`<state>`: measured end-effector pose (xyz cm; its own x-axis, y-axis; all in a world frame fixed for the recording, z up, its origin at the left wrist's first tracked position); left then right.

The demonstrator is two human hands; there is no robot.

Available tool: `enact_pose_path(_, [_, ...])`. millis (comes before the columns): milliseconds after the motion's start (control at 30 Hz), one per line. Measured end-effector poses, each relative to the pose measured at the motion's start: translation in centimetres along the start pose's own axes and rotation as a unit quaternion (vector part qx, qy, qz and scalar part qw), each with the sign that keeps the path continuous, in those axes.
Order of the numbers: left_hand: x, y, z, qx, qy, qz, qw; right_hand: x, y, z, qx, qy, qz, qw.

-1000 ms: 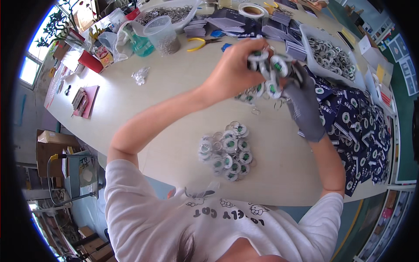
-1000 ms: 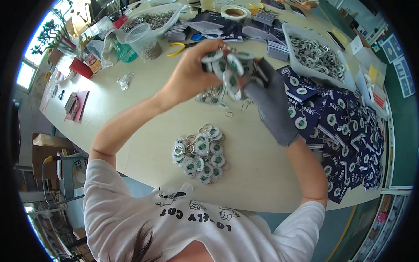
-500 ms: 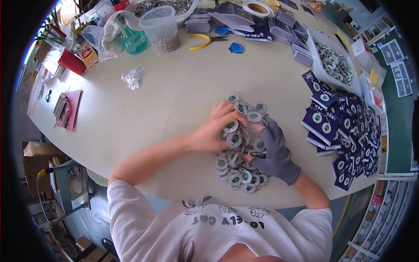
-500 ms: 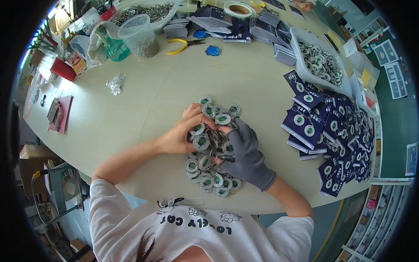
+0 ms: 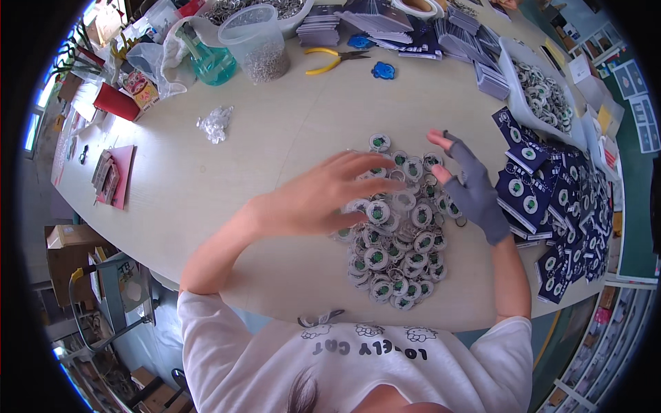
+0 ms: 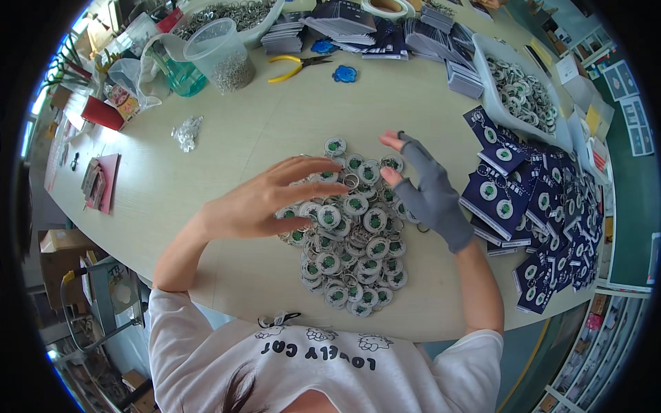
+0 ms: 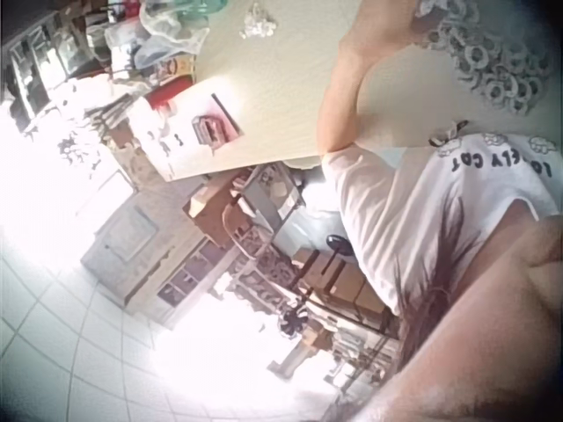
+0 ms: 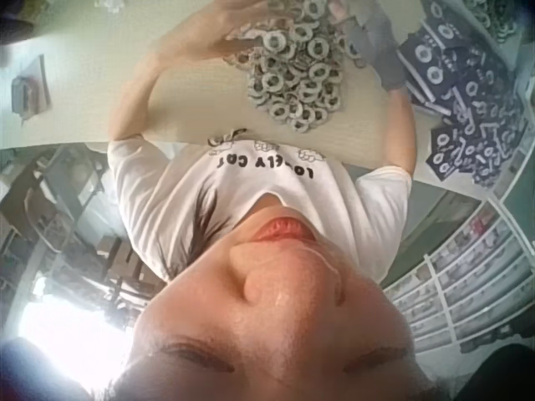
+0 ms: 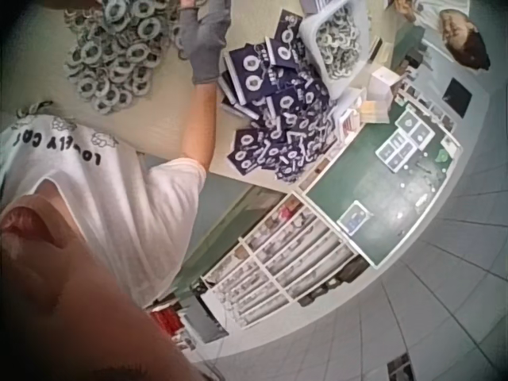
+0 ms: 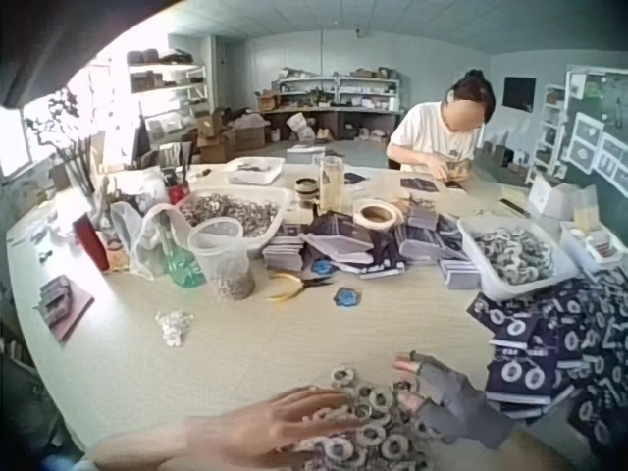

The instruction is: The person attaches circular plastic keychains to printed backing cards by hand, then stacks the assembled keychains on a table.

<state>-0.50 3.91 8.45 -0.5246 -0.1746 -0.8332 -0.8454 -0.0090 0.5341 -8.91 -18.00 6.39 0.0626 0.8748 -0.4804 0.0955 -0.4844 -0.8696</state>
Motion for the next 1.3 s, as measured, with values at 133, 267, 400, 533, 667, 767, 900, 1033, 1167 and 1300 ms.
enact_pose_path(133, [2.6,-5.5,-1.2,-0.06,0.103,0.123,0.985,3.0,1.6,-1.0,-0.078,0.019,-0.019,0.997])
enact_pose_path(267, [5.4,-6.2,-2.8,-0.018,0.102,-0.021,0.994,5.6,-0.1,1.2,-0.079,-0.008,-0.025,0.997])
enact_pose_path(400, [6.0,-4.2,-3.0,0.005,0.054,0.145,0.988,5.7,-1.4,3.3,0.007,-0.022,-0.18,0.983])
enact_pose_path(533, [5.2,-3.7,-2.4,-0.039,0.048,0.244,0.968,2.7,-2.1,2.1,-0.021,-0.022,-0.119,0.992])
enact_pose_path(667, [2.5,-5.9,-2.1,-0.084,0.097,0.254,0.959,-1.8,-1.8,-2.0,-0.004,0.0,-0.057,0.998])
enact_pose_path(767, [0.1,-7.9,-2.6,-0.101,0.154,0.236,0.954,-4.4,-2.4,-7.9,-0.045,0.022,0.087,0.995])
enact_pose_path(900, [-0.5,-10.3,-4.1,-0.122,0.249,0.292,0.915,-5.5,-0.7,-19.8,-0.153,0.051,0.264,0.951])
enact_pose_path(1033, [1.0,-12.1,-5.2,-0.139,0.346,0.298,0.879,-3.9,0.4,-28.0,-0.055,0.016,0.274,0.96])
enact_pose_path(1167, [0.7,-11.6,-5.6,-0.09,0.327,0.277,0.899,-4.1,5.0,-33.7,-0.004,-0.061,0.289,0.955])
enact_pose_path(1300, [0.8,-12.2,-5.0,-0.123,0.323,0.286,0.894,-2.7,4.8,-35.2,-0.033,-0.06,0.274,0.959])
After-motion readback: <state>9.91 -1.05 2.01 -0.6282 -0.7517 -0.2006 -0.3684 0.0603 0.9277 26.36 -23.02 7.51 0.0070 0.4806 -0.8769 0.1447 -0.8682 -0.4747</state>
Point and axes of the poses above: each hand's wrist, its own z-axis away from the middle knuckle, its own x-axis out of the palm, y = z × x, the point moved 5 cm from there along -z, towards the middle knuckle, and after that the axes turned 10 degrees about -z, right-handed, at the moved point
